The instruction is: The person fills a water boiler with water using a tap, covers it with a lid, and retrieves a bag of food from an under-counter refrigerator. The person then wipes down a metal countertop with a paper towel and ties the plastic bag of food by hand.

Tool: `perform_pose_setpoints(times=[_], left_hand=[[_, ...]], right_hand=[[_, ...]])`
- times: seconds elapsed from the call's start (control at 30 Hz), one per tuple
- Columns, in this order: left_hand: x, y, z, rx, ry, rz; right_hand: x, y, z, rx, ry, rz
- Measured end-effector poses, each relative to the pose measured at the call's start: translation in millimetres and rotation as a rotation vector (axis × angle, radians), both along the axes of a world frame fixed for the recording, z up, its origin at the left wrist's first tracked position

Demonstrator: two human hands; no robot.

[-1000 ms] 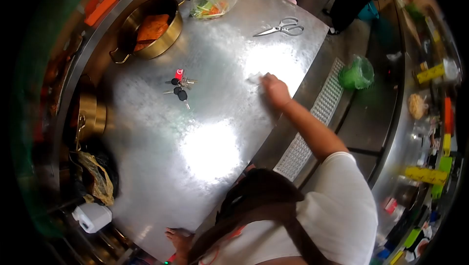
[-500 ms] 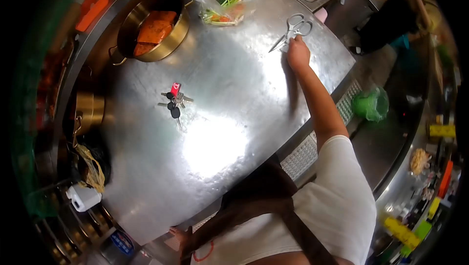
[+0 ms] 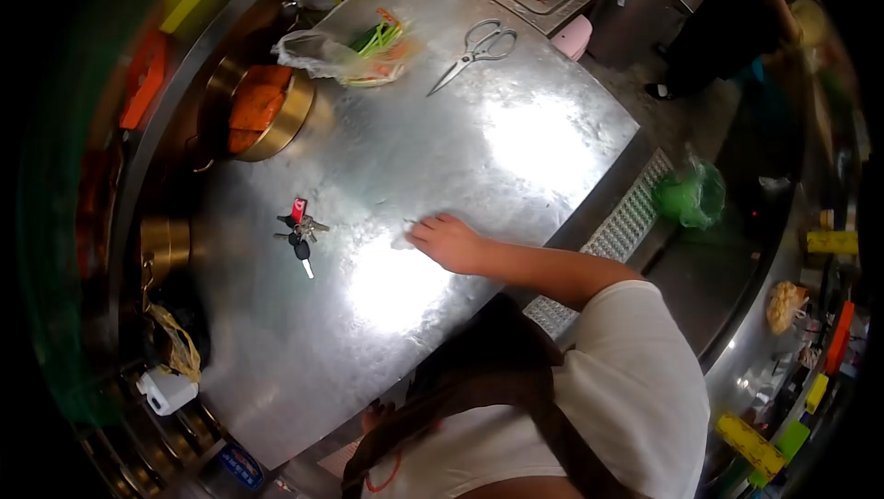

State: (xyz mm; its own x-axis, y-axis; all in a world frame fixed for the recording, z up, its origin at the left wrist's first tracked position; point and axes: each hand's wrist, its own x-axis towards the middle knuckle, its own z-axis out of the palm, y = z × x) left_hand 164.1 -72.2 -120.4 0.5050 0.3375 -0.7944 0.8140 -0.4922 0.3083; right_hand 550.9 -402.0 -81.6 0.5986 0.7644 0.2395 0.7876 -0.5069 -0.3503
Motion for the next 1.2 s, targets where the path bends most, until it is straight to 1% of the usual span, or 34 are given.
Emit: perform_pose_setpoints(times=[0.07, 0.13, 0.17, 0.2, 0.23, 0.27, 0.3, 0.33, 0.37, 0.43, 0.47, 0.5, 0.57, 0.6, 0.63, 0.7, 0.73, 0.77, 0.8, 0.83, 0.87, 0.9, 0.97, 1.0, 1.03, 1.07, 1.1, 1.13, 1.17, 1.2], left_hand=[[3.9, -2.6, -3.0, -0.005, 0.010, -0.024], [8.2, -2.3, -4.6, -0.011, 0.014, -0.045], [8.3, -1.5, -3.2, -0.008, 0.019, -0.056], [9.9, -1.0, -2.9, -0.008, 0.020, -0.065], [9.6, -0.2, -1.3, -0.007, 0.023, -0.068], [10.1, 0.0, 2.0, -0.007, 0.024, -0.071], [9.6, -0.3, 4.3, -0.006, 0.029, -0.076], [11.0, -1.0, 10.1, -0.007, 0.031, -0.080], [9.7, 0.6, 13.0, -0.006, 0.035, -0.086], [9.0, 3.4, 14.3, -0.015, 0.044, -0.108], [8.5, 4.3, 12.7, -0.024, 0.048, -0.124], [6.0, 5.2, 9.2, -0.037, 0.050, -0.142], [1.9, 7.0, 0.9, -0.060, 0.056, -0.184], [0.2, 6.8, -4.2, -0.073, 0.057, -0.208], [0.4, 8.0, -10.5, -0.082, 0.049, -0.241], [2.2, 9.6, -21.3, -0.103, 0.014, -0.329], [4.5, 8.9, -26.0, -0.113, -0.013, -0.389], [7.1, 9.5, -31.2, -0.116, -0.081, -0.516], [14.8, 10.4, -35.9, -0.087, -0.212, -0.763], [21.1, 9.9, -37.1, -0.035, -0.347, -0.970], [23.4, 8.1, -38.5, 0.015, -0.439, -1.062], [28.3, 4.0, -35.1, 0.053, -0.480, -1.075], [31.0, -14.4, -3.1, -0.056, -0.242, -0.453], [27.7, -27.3, 20.4, -0.054, -0.237, -0.298], [25.1, -38.2, 34.3, -0.053, -0.252, -0.155], [12.1, -39.0, 35.5, -0.036, -0.257, -0.100], [2.1, -38.6, 36.3, -0.052, -0.230, -0.119], [-8.2, -39.6, 38.0, -0.071, -0.204, -0.148], [-18.2, -42.0, 38.5, -0.062, -0.214, -0.124], [-28.5, -46.2, 38.6, -0.025, -0.191, -0.149]], right_hand=[[-2.3, -52.3, -4.7, -0.034, -0.041, -0.001], [27.3, -113.6, 4.2, 0.132, 0.246, -0.274], [45.6, -144.5, 8.3, 0.155, 0.118, -0.436], [70.3, -173.8, 0.1, 0.120, 0.064, -0.685], [93.5, -205.8, -3.5, 0.002, -0.127, -0.816], [111.7, -232.4, -2.9, -0.055, -0.262, -0.926], [123.8, -255.5, -4.5, 0.004, -0.294, -0.963], [135.1, -277.9, -24.5, 0.018, -0.371, -0.988], [134.2, -281.0, -23.3, 0.016, -0.329, -1.023], [117.5, -272.6, -22.8, 0.085, -0.259, -1.030], [100.2, -261.5, -23.7, 0.091, -0.228, -0.995], [73.6, -242.4, -21.8, 0.094, -0.198, -0.955], [15.3, -196.5, -20.3, 0.119, -0.009, -0.985], [-13.4, -176.3, -22.3, 0.175, -0.062, -0.833], [-41.2, -153.3, -17.9, 0.152, 0.009, -0.747], [-87.7, -100.6, -16.4, 0.202, 0.140, -0.670], [-105.5, -77.9, -11.7, 0.124, 0.125, -0.576], [-121.3, -54.9, -18.1, 0.147, 0.041, -0.505], [-135.0, -34.4, -19.1, 0.198, 0.099, -0.439], [-143.6, -16.9, -13.8, 0.209, 0.029, -0.341], [-147.1, -1.8, -10.3, 0.219, 0.288, -0.370], [-152.9, 13.3, -4.3, 0.214, 0.557, -0.380], [-161.6, 30.4, -7.0, 0.526, 0.790, -0.284], [-164.5, 38.2, -7.1, 0.805, 1.096, -0.346], [-155.5, 41.7, 24.6, 0.892, 1.507, -0.541], [-154.1, 42.3, 31.6, 1.094, 1.725, -0.486], [-153.4, 46.7, 53.8, 1.289, 1.773, -0.464], [-154.8, 46.4, 58.1, 1.348, 1.795, -0.387], [-154.1, 44.9, 60.1, 1.415, 1.806, -0.311], [-152.6, 44.2, 61.9, 1.400, 1.812, -0.289]])
